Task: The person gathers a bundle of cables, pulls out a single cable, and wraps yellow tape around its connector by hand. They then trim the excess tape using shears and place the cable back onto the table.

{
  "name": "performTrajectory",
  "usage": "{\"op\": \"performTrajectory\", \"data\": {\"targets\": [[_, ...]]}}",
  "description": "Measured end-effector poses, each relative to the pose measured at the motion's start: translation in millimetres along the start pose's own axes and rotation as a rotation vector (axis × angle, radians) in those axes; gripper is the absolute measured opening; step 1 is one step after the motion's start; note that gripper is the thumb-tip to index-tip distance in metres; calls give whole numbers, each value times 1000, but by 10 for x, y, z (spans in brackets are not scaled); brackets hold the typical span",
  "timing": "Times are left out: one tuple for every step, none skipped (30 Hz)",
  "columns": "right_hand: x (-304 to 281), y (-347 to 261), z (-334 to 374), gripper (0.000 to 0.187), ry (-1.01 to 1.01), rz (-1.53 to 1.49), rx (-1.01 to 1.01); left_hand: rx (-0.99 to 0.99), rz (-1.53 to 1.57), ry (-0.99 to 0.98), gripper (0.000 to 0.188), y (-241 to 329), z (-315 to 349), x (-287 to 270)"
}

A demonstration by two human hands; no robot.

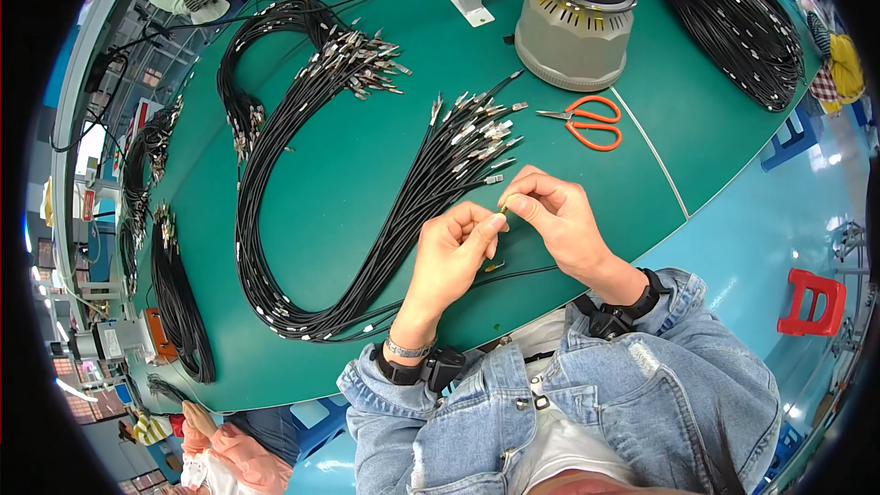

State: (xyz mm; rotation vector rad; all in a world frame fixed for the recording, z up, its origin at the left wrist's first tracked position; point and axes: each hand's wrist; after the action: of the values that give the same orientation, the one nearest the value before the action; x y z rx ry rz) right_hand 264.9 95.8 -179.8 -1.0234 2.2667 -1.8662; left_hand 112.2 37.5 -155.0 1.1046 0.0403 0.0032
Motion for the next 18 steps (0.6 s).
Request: {"op": "performTrajectory", "data": {"targets": [[6,8,1,11,5,24,-7,14,-29,13,16,-11,5,-6],[9,15,4,11,3,23,-5,13,-27,16,16,-22,11,-11],[8,20,7,11,-9,32,2,43,-94,54,15,-33,19,-14],[-5,33,9,11,-19,41,9,72,-160,91,14,-49,17,-20],[-22,43,10,11,-30,50,16,100,-227,129,12,-64,15,-33],[-52,30,9,11,-33,50,19,99,-224,131,12,-61,15,-66],[-100,2,2,11,-78,133,48,160,-337,233,10,-46,4,-123],[-152,-30,-9,11,-123,216,76,221,-451,335,8,-28,-13,-181],[-201,-54,-18,12,-168,298,104,281,-565,436,8,-24,-35,-210],[-241,-72,-29,12,-170,298,107,278,-563,437,8,-47,-69,-224],[-271,-97,-42,12,-132,319,106,363,-685,534,8,-95,-99,-242],[-295,-120,-58,13,-95,340,104,448,-807,631,10,-147,-132,-258],[-310,-140,-76,14,-57,361,102,533,-930,727,12,-183,-155,-269],[-321,-154,-94,14,-58,361,103,532,-930,727,12,-202,-180,-268],[-330,-169,-112,14,-13,348,99,511,-964,724,13,-216,-206,-255],[-340,-186,-131,14,32,335,95,491,-999,720,15,-223,-228,-240],[-356,-204,-152,14,77,322,89,472,-1034,717,16,-223,-243,-231],[-378,-226,-174,14,77,322,87,474,-1035,717,16,-216,-253,-226]]}}
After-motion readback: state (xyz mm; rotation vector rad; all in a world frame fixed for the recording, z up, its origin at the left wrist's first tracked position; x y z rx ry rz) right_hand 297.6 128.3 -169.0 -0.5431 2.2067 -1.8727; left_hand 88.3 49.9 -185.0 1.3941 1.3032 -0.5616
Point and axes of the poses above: each hand's wrist, its own z-axis away from the middle knuckle, its own x-axis out of the palm, y = z × x, and after that the axes turned 14 degrees about -x, right-handed
